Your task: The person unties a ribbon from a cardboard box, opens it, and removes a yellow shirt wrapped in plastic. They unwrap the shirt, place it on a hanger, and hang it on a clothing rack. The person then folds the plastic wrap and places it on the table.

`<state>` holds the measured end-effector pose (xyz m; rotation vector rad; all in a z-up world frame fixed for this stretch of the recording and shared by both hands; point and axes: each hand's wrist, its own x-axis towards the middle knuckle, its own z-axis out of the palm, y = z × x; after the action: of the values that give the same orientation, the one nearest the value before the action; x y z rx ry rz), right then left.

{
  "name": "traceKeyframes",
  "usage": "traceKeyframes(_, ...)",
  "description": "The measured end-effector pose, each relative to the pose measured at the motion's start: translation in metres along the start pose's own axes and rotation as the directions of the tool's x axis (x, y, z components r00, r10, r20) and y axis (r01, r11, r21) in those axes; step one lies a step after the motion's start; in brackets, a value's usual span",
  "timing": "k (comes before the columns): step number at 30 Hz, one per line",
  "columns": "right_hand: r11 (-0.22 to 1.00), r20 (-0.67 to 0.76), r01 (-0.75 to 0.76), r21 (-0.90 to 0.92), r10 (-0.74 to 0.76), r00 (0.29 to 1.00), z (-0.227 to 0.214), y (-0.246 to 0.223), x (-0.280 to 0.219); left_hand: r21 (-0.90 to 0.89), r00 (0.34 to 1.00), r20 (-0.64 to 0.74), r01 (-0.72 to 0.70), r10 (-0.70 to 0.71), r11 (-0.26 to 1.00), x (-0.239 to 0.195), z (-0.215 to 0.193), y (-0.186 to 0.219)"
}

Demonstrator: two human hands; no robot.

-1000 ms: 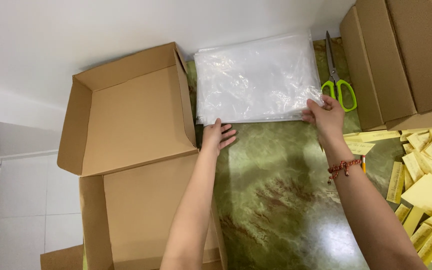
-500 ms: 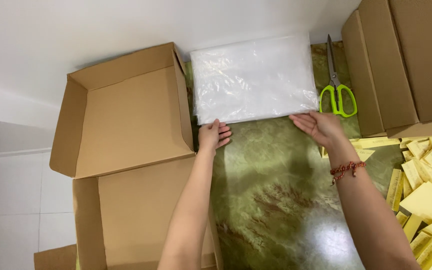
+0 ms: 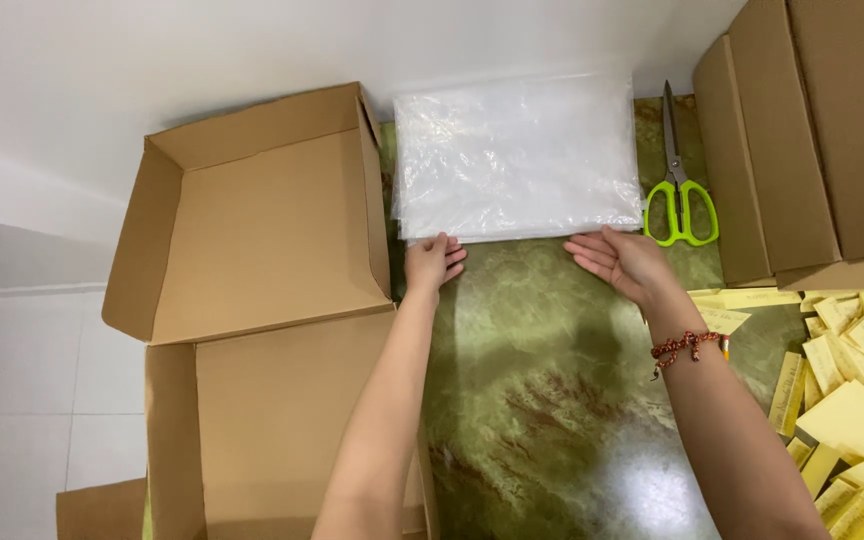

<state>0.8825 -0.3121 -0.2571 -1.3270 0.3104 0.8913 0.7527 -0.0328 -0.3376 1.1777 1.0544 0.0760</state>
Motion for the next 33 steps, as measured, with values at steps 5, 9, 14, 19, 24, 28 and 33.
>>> traceKeyframes(5,0.998,0.037,0.025,-0.066,-0.023,0.999,-0.01,0.011,0.021,0.092,0.997,-0.03,-0.074,0.077,0.993,0.018,0.001,-0.008)
traceKeyframes(9,0.979,-0.018,0.047,-0.197,-0.052,0.998,-0.012,0.028,0.019,0.178,0.997,0.025,-0.077,0.073,0.981,-0.003,0.002,-0.01)
traceKeyframes(14,0.945,-0.008,0.088,-0.316,-0.096,0.995,0.016,0.047,0.0,0.219,0.984,0.146,-0.132,0.101,0.967,-0.075,-0.014,0.014)
traceKeyframes(19,0.881,0.048,0.179,-0.439,-0.176,0.983,0.071,0.071,0.008,0.043,0.875,0.447,-0.226,0.184,0.973,-0.184,-0.098,0.048)
traceKeyframes(24,0.667,0.221,0.477,-0.572,-0.435,0.873,0.178,0.058,-0.015,0.066,0.913,0.39,-0.16,0.123,0.985,-0.238,-0.236,0.024)
traceKeyframes(28,0.361,0.188,0.43,-0.828,-0.543,0.818,0.243,0.047,0.022,0.175,0.939,0.221,-0.304,0.264,0.936,-0.189,-0.33,-0.09)
traceKeyframes(33,0.261,0.142,0.306,-0.916,-0.502,0.853,0.27,0.044,0.121,0.787,0.993,0.077,-0.113,0.084,0.606,-0.276,-0.354,-0.063)
